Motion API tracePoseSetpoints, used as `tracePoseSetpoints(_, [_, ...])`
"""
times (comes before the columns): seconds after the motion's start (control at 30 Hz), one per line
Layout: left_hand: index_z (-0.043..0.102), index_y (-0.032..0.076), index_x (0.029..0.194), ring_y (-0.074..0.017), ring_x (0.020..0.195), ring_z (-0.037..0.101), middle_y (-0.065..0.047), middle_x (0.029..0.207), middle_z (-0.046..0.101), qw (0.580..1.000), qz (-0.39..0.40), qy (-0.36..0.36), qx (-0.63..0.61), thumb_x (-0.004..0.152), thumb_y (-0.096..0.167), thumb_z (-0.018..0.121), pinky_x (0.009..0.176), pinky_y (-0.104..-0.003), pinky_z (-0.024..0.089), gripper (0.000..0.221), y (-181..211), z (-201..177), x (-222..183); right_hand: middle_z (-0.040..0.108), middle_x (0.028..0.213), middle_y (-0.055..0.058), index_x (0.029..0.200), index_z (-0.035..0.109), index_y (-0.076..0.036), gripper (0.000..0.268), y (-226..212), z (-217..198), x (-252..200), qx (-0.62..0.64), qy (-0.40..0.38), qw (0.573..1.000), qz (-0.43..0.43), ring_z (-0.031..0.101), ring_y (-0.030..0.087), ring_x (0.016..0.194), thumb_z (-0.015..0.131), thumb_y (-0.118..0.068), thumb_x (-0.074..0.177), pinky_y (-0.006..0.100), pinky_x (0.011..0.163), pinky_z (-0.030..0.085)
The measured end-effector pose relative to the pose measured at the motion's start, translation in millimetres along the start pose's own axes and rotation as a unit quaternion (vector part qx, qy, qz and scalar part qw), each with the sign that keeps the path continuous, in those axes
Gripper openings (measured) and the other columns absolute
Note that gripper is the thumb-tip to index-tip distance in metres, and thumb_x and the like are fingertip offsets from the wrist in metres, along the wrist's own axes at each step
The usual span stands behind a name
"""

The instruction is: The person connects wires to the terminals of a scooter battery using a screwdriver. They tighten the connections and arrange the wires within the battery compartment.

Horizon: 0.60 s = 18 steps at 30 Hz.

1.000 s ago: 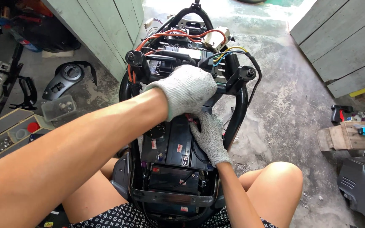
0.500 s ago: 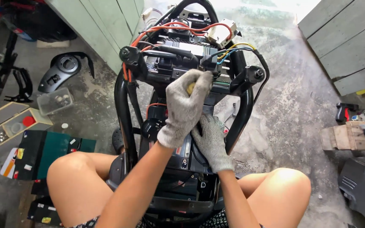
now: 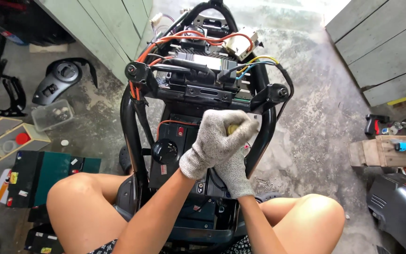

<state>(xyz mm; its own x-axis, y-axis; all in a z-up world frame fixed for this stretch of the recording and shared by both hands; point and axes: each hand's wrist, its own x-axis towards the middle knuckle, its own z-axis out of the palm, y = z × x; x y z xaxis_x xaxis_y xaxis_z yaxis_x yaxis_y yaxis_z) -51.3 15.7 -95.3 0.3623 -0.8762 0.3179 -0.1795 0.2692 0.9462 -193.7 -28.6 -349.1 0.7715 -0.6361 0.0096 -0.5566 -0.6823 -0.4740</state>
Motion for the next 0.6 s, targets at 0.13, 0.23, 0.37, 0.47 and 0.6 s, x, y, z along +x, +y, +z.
tracePoseSetpoints(0.13, [0.074, 0.001, 0.092, -0.003, 0.066, 0.065, 0.0, 0.074, 0.07, 0.992, 0.03, 0.124, 0.014, 0.101, 0.028, 0.065, 0.057, -0.023, 0.053, 0.03, -15, 8, -1, 0.061, 0.122, 0.029, 0.126, 0.061, 0.005, 0.054, -29, -33, 6, 0.063, 0.073, 0.995, -0.011, 0.058, 0.044, 0.116, 0.073, -0.031, 0.088, 0.052, 0.099, 0.046])
tracePoseSetpoints(0.23, [0.073, -0.001, 0.091, -0.0025, 0.062, 0.054, 0.002, 0.066, 0.06, 0.963, -0.002, 0.27, 0.014, 0.102, 0.028, 0.065, 0.052, -0.023, 0.044, 0.032, -14, 6, 0, 0.067, 0.114, 0.02, 0.115, 0.068, -0.005, 0.044, -70, -78, 18, 0.034, 0.043, 0.998, 0.017, 0.061, 0.042, 0.113, 0.077, -0.033, 0.082, 0.053, 0.095, 0.047])
tracePoseSetpoints(0.37, [0.064, -0.001, 0.083, -0.0021, 0.062, 0.049, 0.003, 0.067, 0.057, 0.957, -0.002, 0.292, -0.008, 0.107, 0.028, 0.062, 0.054, -0.023, 0.041, 0.037, -10, 0, -9, 0.07, 0.109, 0.02, 0.115, 0.07, -0.005, 0.041, -83, -87, 28, 0.103, 0.102, 0.989, -0.001, 0.064, 0.041, 0.105, 0.076, -0.025, 0.08, 0.051, 0.091, 0.049])
tracePoseSetpoints(0.47, [0.06, 0.001, 0.079, -0.0019, 0.062, 0.048, 0.004, 0.065, 0.055, 0.961, 0.008, 0.276, 0.011, 0.108, 0.027, 0.06, 0.055, -0.022, 0.04, 0.039, -11, -1, -9, 0.073, 0.102, 0.02, 0.109, 0.07, -0.002, 0.029, -66, -53, 34, 0.242, 0.131, 0.961, -0.011, 0.07, 0.037, 0.099, 0.07, -0.019, 0.086, 0.044, 0.084, 0.053])
tracePoseSetpoints(0.6, [0.054, 0.001, 0.075, -0.0024, 0.063, 0.046, 0.004, 0.064, 0.05, 0.964, 0.01, 0.265, 0.021, 0.109, 0.026, 0.057, 0.056, -0.023, 0.04, 0.042, -8, -4, -6, 0.074, 0.096, 0.02, 0.111, 0.07, 0.0, 0.025, -62, -37, 34, 0.318, 0.141, 0.937, -0.016, 0.074, 0.035, 0.088, 0.063, -0.01, 0.089, 0.038, 0.071, 0.055])
